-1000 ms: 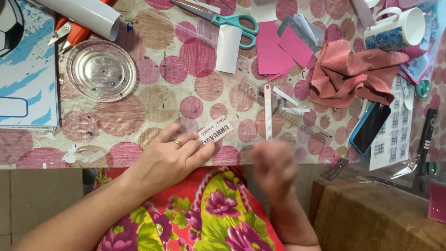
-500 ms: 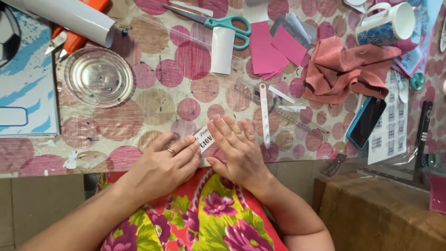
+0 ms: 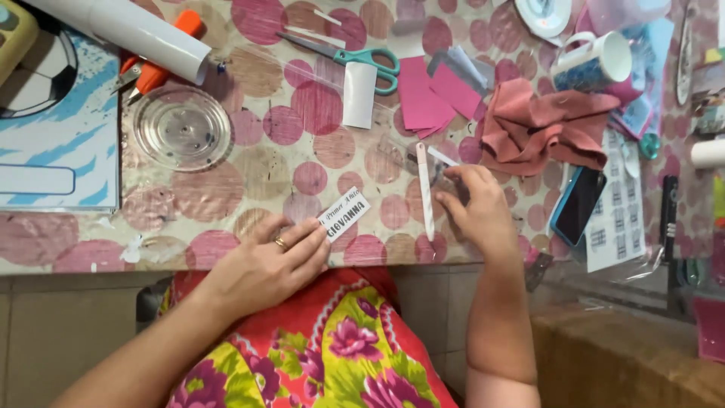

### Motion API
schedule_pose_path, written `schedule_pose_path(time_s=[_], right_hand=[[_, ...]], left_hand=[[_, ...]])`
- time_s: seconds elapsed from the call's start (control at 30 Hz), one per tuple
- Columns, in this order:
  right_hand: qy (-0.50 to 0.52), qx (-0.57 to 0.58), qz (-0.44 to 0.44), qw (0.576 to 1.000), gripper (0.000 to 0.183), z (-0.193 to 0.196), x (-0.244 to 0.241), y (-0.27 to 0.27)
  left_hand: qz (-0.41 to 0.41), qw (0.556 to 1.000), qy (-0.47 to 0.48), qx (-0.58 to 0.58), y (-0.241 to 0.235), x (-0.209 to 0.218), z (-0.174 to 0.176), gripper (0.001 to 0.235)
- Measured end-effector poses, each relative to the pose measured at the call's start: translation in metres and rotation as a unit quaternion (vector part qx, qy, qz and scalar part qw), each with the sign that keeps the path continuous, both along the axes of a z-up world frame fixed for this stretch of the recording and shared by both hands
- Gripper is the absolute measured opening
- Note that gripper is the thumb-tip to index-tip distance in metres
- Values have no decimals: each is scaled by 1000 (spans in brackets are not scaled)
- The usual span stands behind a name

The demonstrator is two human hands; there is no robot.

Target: Marking, cutting, and peeling personalized labels at a workstation

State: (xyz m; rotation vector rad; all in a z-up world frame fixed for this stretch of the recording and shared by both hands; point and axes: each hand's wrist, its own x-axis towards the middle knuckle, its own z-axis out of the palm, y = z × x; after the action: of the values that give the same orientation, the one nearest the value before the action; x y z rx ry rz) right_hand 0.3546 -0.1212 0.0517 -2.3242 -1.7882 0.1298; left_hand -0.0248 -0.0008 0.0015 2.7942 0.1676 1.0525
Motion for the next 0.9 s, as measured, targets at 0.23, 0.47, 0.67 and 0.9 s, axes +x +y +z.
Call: schedule_pose_path(time_s=[0.23, 0.47, 0.67, 0.9], right_hand=[[112, -125, -92, 981, 54, 28, 5, 29], [118, 57, -65, 989, 32, 30, 7, 40], [37, 176, -41, 983, 37, 79, -69, 19], [84, 154, 61, 983, 38, 40, -147, -7]], left_hand=[[-14, 999, 25, 16, -3, -2, 5, 23], [-37, 997, 65, 10, -4, -8, 15, 25], [-35, 997, 62, 14, -5, -7, 29, 29], [-35, 996, 84, 11, -4, -9, 25, 25]])
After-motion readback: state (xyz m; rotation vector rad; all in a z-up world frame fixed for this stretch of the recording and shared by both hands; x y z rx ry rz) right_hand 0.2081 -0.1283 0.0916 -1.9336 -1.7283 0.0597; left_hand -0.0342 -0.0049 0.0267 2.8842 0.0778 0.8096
